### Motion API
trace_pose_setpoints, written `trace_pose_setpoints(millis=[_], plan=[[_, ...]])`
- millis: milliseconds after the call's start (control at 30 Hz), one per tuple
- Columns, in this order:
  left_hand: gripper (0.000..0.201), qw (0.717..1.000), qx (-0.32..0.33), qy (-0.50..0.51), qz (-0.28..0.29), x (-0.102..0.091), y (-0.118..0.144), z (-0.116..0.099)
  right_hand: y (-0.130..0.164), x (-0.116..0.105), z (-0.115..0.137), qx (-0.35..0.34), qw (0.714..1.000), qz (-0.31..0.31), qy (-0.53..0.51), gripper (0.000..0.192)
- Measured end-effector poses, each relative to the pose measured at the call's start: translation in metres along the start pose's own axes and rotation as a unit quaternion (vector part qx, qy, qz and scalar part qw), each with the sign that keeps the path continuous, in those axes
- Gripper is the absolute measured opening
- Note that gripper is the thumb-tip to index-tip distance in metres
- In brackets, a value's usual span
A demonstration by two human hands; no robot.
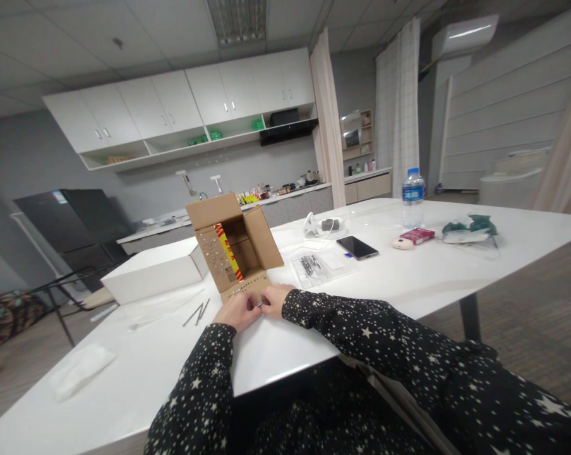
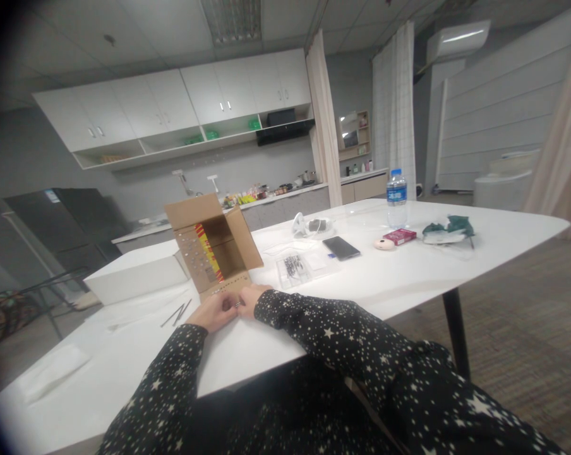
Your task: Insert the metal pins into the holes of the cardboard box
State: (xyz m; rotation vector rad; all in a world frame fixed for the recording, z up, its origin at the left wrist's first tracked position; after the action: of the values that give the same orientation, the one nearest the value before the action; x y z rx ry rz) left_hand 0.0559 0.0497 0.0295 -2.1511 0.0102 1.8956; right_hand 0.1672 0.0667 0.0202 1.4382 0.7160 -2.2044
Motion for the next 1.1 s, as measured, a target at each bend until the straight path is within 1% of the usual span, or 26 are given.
trace_pose_setpoints(millis=[233, 600, 900, 1100], plan=[[0.025, 1.000, -0.001, -0.010, 0.000, 0.0050, -0.0032, 0.0049, 0.0018, -0.0037, 0.0034, 0.000, 1.000, 0.002, -0.005, 0.027], [0.024, 1.000, -0.006, -0.015, 0.000, 0.0037, -0.0035, 0.0047, 0.0030, -0.0054, 0.0034, 0.000, 1.000, -0.004, -0.008, 0.030], [0.018, 0.999, -0.021, -0.027, -0.007, 0.0057, -0.0038, 0.0086, 0.0025, -0.0046, 0.0031, 0.000, 1.000, -0.003, -0.004, 0.028], [0.014, 1.000, -0.004, -0.007, -0.010, 0.0063, -0.0039, 0.0082, 0.0042, -0.0065, 0.0052, 0.004, 1.000, 0.002, -0.007, 0.028]])
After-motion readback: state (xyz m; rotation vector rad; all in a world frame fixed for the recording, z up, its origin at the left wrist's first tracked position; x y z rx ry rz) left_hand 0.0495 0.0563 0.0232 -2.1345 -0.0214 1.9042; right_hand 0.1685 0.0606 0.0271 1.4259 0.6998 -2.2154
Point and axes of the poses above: each hand's wrist, its own y-axis away from the middle knuckle, its own x-axis out of the palm, z = x × y, the point moved 6 cm from there along -y, towards the middle knuckle, and after that the axes turned 6 degrees about -y, right-handed, at the moved point
